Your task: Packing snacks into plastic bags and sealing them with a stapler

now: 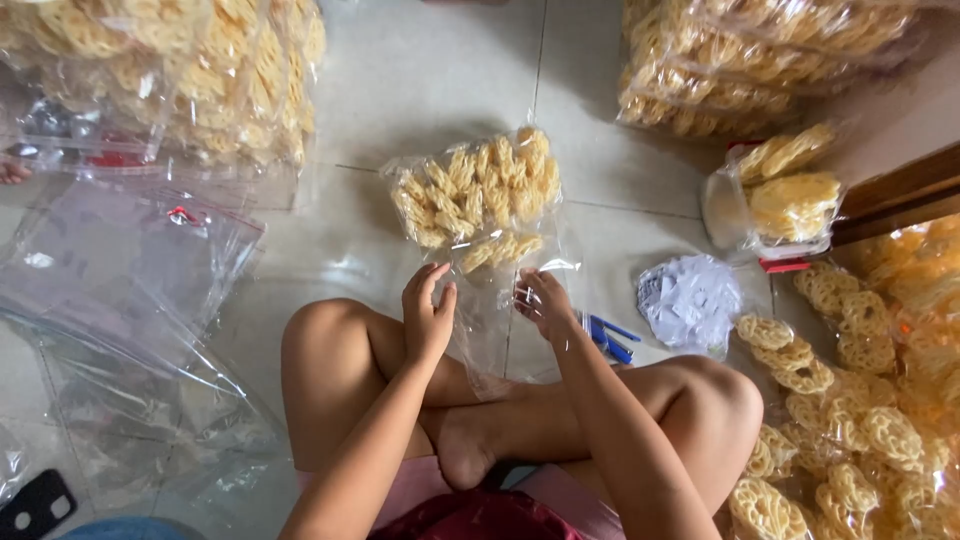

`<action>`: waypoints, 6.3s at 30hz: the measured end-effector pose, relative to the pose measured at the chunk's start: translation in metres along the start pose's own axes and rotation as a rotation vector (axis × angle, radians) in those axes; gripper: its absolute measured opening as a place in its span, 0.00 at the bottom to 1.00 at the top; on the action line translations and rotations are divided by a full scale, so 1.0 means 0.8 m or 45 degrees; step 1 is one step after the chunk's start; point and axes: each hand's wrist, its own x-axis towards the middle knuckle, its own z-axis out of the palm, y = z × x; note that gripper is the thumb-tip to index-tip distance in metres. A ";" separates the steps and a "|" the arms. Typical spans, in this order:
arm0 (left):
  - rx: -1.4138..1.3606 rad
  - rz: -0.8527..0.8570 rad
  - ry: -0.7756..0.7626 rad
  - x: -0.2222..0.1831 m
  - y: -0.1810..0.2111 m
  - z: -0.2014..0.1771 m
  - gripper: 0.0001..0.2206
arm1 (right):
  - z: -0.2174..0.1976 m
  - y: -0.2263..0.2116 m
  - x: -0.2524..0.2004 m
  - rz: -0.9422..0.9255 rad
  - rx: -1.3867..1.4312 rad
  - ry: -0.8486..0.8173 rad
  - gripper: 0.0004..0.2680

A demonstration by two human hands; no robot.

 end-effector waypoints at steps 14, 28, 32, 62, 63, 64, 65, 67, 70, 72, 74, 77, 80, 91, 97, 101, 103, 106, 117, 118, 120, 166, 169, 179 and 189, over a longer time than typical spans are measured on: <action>0.093 -0.105 -0.061 -0.007 0.009 0.010 0.13 | 0.005 -0.011 -0.001 0.042 -0.038 0.133 0.11; 0.021 -0.152 -0.083 -0.002 0.010 0.008 0.12 | -0.024 0.040 -0.109 -0.064 -1.611 -0.162 0.18; -0.011 -0.114 -0.058 0.001 0.014 0.004 0.12 | -0.020 0.045 -0.099 -0.116 -1.700 -0.141 0.16; -0.123 -0.264 -0.272 0.000 0.027 -0.008 0.12 | -0.323 -0.050 -0.460 -0.400 -0.925 0.875 0.10; -0.088 -0.218 -0.260 0.004 0.029 -0.011 0.12 | -0.335 -0.046 -0.474 -0.354 -1.782 1.113 0.12; -0.087 -0.229 -0.303 -0.001 0.030 -0.011 0.12 | -0.328 -0.041 -0.481 -0.306 -1.776 1.122 0.12; -0.087 -0.194 -0.293 0.000 0.032 -0.010 0.12 | -0.323 -0.043 -0.478 0.017 -1.719 1.001 0.20; -0.084 -0.160 -0.293 0.001 0.037 -0.011 0.11 | -0.334 -0.013 -0.464 0.340 -1.636 0.870 0.27; -0.046 -0.191 -0.308 0.004 0.044 -0.013 0.11 | -0.379 0.072 -0.427 0.414 -1.749 0.706 0.47; -0.056 -0.181 -0.307 0.003 0.044 -0.015 0.11 | -0.405 0.114 -0.407 0.278 -1.841 0.807 0.50; -0.071 -0.201 -0.300 0.002 0.041 -0.017 0.11 | -0.400 0.105 -0.404 0.195 -1.857 0.828 0.44; -0.112 -0.223 -0.291 0.000 0.045 -0.018 0.11 | -0.397 0.070 -0.416 0.038 -1.813 1.034 0.27; -0.167 -0.220 -0.275 -0.010 0.044 -0.022 0.12 | -0.375 0.009 -0.445 -0.287 -1.499 1.345 0.17; -1.182 -1.008 -0.628 -0.084 0.163 -0.053 0.19 | -0.147 -0.058 -0.348 -0.626 -0.020 0.523 0.20; -1.300 -1.108 -1.011 -0.062 0.175 -0.114 0.28 | 0.033 -0.068 -0.321 -0.420 -0.108 -0.440 0.14; -1.092 -1.056 -0.690 -0.068 0.142 -0.123 0.22 | 0.043 -0.050 -0.323 -0.278 0.286 -0.763 0.22; -1.080 -1.013 -0.664 -0.064 0.139 -0.120 0.21 | 0.033 -0.048 -0.328 -0.245 -0.060 -0.728 0.23; -1.004 -1.071 -0.625 -0.060 0.148 -0.111 0.26 | 0.018 -0.051 -0.335 -0.135 -0.291 -0.596 0.21; -1.154 -1.032 -0.548 -0.088 0.148 -0.087 0.22 | 0.009 -0.040 -0.341 -0.221 -0.096 -0.647 0.22; -1.153 -1.032 -0.545 -0.089 0.144 -0.088 0.22 | 0.012 -0.038 -0.341 -0.219 -0.097 -0.650 0.22; -1.231 -0.880 -0.655 -0.091 0.136 -0.090 0.37 | 0.018 -0.034 -0.340 -0.345 -0.161 -0.482 0.17; -1.258 -1.143 -0.621 -0.051 0.161 -0.101 0.30 | 0.004 -0.025 -0.336 -0.285 0.018 -0.442 0.17; -1.266 -1.108 -0.643 -0.051 0.163 -0.102 0.29 | 0.002 -0.021 -0.335 -0.246 0.065 -0.436 0.17; -1.246 -1.034 -0.646 -0.054 0.164 -0.100 0.29 | -0.002 -0.014 -0.332 -0.239 0.075 -0.444 0.18; -1.200 -1.035 -0.677 -0.056 0.161 -0.100 0.31 | 0.000 -0.017 -0.334 -0.315 0.052 -0.482 0.15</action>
